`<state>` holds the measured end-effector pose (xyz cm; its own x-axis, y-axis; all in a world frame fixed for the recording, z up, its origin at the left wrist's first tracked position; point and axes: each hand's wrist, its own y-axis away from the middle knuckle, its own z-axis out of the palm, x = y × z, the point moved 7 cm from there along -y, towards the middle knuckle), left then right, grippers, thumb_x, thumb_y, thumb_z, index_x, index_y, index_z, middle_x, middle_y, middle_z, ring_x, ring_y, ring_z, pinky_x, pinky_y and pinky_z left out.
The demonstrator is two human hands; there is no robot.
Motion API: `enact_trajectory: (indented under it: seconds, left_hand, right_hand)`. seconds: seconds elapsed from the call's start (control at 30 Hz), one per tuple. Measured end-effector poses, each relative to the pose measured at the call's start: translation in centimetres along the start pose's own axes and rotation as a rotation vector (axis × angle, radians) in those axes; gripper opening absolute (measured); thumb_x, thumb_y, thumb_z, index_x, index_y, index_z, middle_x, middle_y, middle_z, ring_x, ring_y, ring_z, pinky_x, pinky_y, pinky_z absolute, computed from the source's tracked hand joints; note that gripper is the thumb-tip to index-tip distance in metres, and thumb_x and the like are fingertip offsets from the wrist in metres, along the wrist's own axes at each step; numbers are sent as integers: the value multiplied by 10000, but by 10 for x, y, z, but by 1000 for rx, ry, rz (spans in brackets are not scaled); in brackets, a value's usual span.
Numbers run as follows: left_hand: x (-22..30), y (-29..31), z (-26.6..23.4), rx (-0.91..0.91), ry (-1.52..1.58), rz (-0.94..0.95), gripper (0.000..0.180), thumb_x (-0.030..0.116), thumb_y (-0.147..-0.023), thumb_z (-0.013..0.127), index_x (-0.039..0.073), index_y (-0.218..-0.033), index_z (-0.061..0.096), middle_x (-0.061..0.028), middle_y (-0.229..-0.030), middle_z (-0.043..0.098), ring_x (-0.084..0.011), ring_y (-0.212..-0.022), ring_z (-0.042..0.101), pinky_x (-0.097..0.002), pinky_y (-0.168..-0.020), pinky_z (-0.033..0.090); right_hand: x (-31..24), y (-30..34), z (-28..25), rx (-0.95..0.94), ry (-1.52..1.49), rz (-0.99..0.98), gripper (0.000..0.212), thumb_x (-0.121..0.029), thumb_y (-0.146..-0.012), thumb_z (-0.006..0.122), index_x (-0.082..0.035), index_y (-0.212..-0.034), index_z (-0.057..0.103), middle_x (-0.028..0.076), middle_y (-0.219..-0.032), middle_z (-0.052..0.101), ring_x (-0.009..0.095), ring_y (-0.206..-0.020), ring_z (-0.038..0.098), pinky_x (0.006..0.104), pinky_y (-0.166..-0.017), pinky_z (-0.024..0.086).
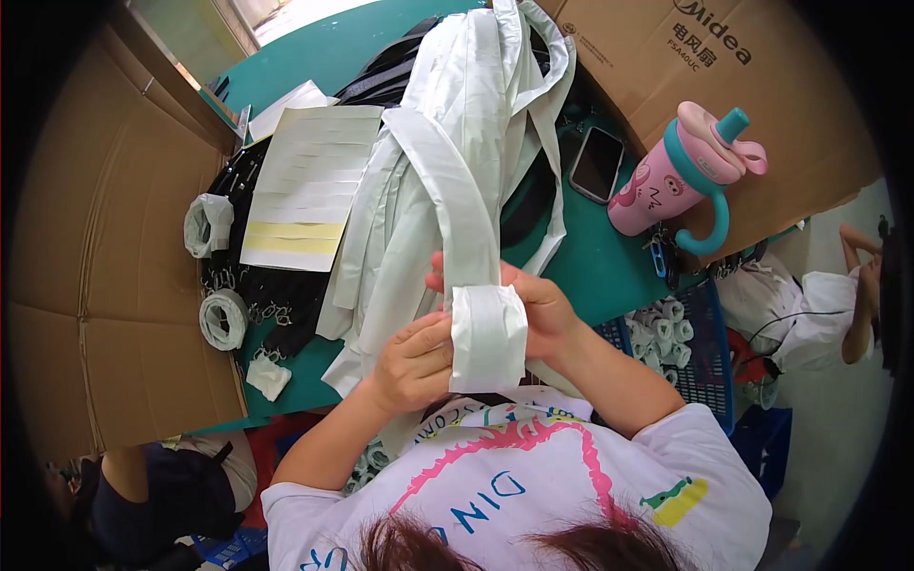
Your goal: Wrapping black straps with white protective sleeves and placing them into a box.
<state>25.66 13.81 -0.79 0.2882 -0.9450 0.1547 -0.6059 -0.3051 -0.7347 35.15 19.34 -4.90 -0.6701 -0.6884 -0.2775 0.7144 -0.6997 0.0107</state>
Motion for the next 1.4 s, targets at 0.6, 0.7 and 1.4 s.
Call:
enact_trajectory:
  seconds: [0.6,0.7,1.4]
  left_hand:
    - [-40,32,46,-142,1470,-1259,271,239,-865,634,-13,-961,658,-76,-936,649,-110,-853,586,-267,-734,475]
    - [-44,25,56,-6,1879,-1368,335,289,-902,570,0,-1066,614,-77,-1045,615,-138,-1019,533,-293,-872,427]
    - [-112,-26,3,441,1241,-1122,278,210,-897,584,-33,-1033,577,-65,-914,645,-87,-776,602,-225,-686,484]
  right_hand:
    - [-42,10,14,-85,1727,-268,417,-77,-752,668,-49,-1157,572,113,-1159,591,226,-1015,599,309,-848,466]
    - [-54,3,31,-256,1968,-400,454,-49,-677,678,-89,-1123,599,119,-1127,597,284,-892,633,316,-735,507]
    - [-56,-2,33,242,1951,-685,464,-403,-865,520,30,-1021,582,151,-1173,484,293,-1136,423,374,-975,310]
